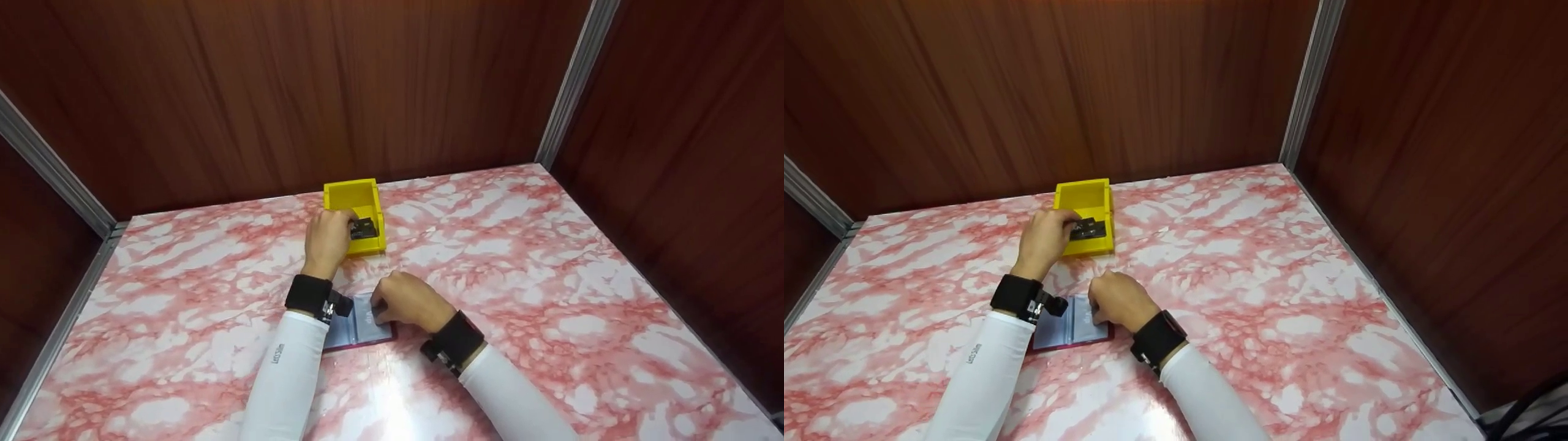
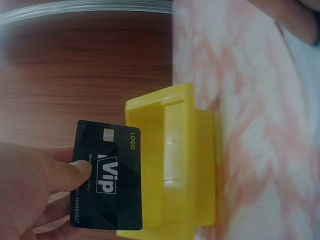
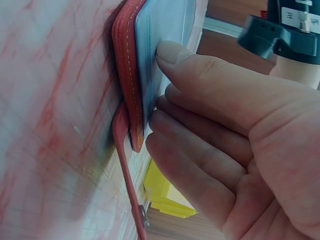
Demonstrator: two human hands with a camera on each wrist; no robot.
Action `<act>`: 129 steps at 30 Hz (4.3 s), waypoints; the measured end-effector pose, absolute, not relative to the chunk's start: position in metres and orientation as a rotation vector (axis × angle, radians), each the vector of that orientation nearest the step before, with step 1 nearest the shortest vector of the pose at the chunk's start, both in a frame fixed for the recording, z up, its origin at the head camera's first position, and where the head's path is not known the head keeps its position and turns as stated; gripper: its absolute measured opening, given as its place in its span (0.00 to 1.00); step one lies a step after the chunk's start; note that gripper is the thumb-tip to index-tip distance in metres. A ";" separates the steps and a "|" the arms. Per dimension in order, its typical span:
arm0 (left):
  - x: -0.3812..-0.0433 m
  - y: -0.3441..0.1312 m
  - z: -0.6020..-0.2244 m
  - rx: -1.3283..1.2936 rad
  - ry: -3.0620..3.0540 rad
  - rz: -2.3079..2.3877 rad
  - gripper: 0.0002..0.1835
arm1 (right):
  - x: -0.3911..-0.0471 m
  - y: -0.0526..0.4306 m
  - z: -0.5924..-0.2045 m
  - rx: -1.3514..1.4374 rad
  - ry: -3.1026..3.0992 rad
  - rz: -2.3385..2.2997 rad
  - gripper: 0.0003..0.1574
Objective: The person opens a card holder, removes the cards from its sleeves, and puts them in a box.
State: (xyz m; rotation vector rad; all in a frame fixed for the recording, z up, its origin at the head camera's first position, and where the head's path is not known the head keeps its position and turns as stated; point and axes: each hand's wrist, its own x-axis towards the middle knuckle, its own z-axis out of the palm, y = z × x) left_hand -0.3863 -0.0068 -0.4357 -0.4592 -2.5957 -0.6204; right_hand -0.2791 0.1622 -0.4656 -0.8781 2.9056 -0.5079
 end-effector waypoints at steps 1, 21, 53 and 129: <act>-0.386 -0.005 -0.437 -0.463 -2.596 -0.595 0.10 | -0.279 0.162 -0.465 -0.895 2.907 -0.513 0.08; -0.389 0.010 -0.452 -0.504 -2.670 -0.463 0.14 | -0.279 0.163 -0.463 -0.970 2.936 -0.521 0.06; -0.392 0.021 -0.463 -0.520 -2.767 -0.484 0.13 | -0.278 0.165 -0.465 -0.989 2.970 -0.531 0.04; -0.321 -0.078 -0.496 -0.581 -3.145 -0.963 0.08 | -0.278 0.156 -0.466 -0.848 2.895 -0.503 0.13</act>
